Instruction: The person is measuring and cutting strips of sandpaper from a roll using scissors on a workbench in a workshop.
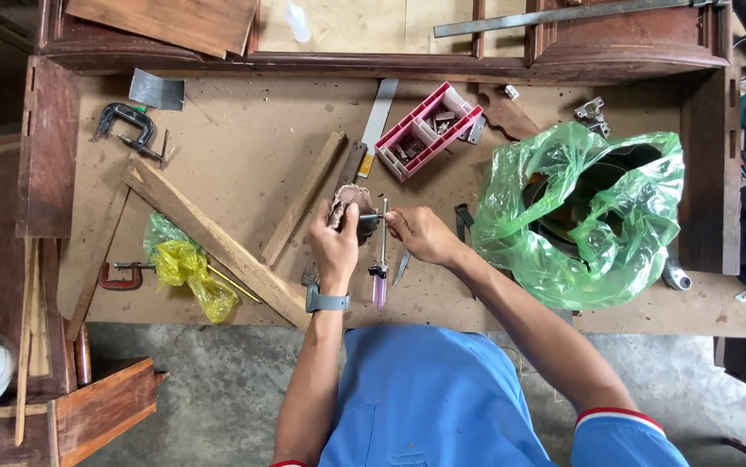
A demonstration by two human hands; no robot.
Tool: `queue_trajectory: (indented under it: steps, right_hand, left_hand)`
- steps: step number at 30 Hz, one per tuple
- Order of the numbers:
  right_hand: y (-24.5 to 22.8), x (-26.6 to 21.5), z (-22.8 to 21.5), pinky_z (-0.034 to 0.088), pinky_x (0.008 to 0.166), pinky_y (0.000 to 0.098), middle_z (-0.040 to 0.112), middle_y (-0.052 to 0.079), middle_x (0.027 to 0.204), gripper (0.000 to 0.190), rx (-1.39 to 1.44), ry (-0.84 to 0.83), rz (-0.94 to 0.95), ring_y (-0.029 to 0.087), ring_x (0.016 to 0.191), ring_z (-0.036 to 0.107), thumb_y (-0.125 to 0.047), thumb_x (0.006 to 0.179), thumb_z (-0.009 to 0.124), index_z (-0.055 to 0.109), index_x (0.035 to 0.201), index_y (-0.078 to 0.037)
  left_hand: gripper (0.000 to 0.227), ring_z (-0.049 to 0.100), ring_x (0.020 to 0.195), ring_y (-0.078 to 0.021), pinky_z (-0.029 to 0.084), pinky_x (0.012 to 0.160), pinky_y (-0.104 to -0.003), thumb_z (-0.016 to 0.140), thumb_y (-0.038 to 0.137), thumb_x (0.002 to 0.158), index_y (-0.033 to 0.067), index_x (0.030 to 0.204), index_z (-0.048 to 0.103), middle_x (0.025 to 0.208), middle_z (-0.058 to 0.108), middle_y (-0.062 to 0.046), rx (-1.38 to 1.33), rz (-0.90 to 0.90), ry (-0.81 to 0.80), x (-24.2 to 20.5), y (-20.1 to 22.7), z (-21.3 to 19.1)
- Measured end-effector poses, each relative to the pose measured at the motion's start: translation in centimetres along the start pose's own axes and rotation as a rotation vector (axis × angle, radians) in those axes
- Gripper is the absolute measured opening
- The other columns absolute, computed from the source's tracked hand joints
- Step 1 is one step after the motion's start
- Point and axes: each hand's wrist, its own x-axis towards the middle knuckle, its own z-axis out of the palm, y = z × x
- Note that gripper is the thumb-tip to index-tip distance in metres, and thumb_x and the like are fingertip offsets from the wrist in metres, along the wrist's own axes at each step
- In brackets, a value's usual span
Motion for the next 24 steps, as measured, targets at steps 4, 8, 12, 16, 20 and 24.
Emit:
queue_trajectory:
  steps: [4,8,12,16,20,24]
  right_hand:
    - [-2.4,-0.1,-1.3,0.041,0.054,0.0271,0.054,0.001,0.059,0.050,0.125,-0.055,0.083,0.014,0.055,0.043,-0.033,0.114,0.037,0.057,0.073,-0.013]
    - [-3.6,-0.8,-2.0,0.045,0.045,0.0205,0.063,0.011,0.070,0.057,0.848,-0.200,0.425,0.013,0.053,0.060,-0.052,0.108,0.038,0.058,0.115,0.001]
    - [17.8,-1.7,6.2,0.062,0.064,0.0415,0.071,0.015,0.085,0.046,-0.788,0.207,0.415,0.030,0.079,0.076,-0.043,0.094,0.063,0.066,0.111,0.000]
    - [14.9,-4.5,6.0,0.057,0.095,0.0504,0.058,0.029,0.129,0.077,-0.879,0.072,0.671,0.041,0.115,0.067,-0.031,0.091,0.068,0.035,0.148,0.009]
    - [22.9,-4.6,7.3,0.062,0.082,0.0457,0.061,0.022,0.115,0.051,-0.903,0.192,0.652,0.037,0.099,0.072,-0.016,0.089,0.064,0.049,0.132,0.007]
    - [19.4,-4.3,6.1,0.060,0.070,0.0501,0.074,0.026,0.098,0.038,-0.289,0.337,0.722,0.043,0.092,0.075,-0.020,0.087,0.067,0.073,0.114,0.006]
  left_hand:
    - [0.027,0.065,0.067,-0.0333,0.051,0.064,-0.042,0.074,0.025,0.090,0.0004,0.087,0.065,0.072,0.064,-0.021,0.065,0.178,0.002,0.9,-0.2,-0.6]
    - [0.022,0.061,0.061,-0.0291,0.050,0.061,-0.036,0.069,0.024,0.095,0.0057,0.085,0.061,0.068,0.060,-0.015,-0.016,0.336,0.070,1.0,0.9,-1.0]
    - [0.017,0.064,0.091,-0.0188,0.054,0.083,-0.036,0.072,0.012,0.089,0.0050,0.106,0.073,0.097,0.071,-0.015,-0.226,0.105,0.216,2.1,-2.2,-1.1]
    - [0.029,0.057,0.103,-0.0217,0.049,0.096,-0.038,0.075,0.013,0.089,0.0003,0.114,0.069,0.111,0.064,-0.013,-0.577,-0.121,0.281,1.0,1.2,-0.1]
    - [0.046,0.055,0.113,-0.0224,0.046,0.104,-0.040,0.080,0.016,0.086,0.0007,0.125,0.063,0.122,0.059,-0.014,-0.722,-0.213,0.304,0.6,4.1,-0.7]
    - [0.043,0.063,0.103,-0.0194,0.051,0.098,-0.039,0.083,0.016,0.085,0.0022,0.122,0.068,0.115,0.067,-0.012,-0.765,-0.177,0.317,0.9,2.6,-0.9]
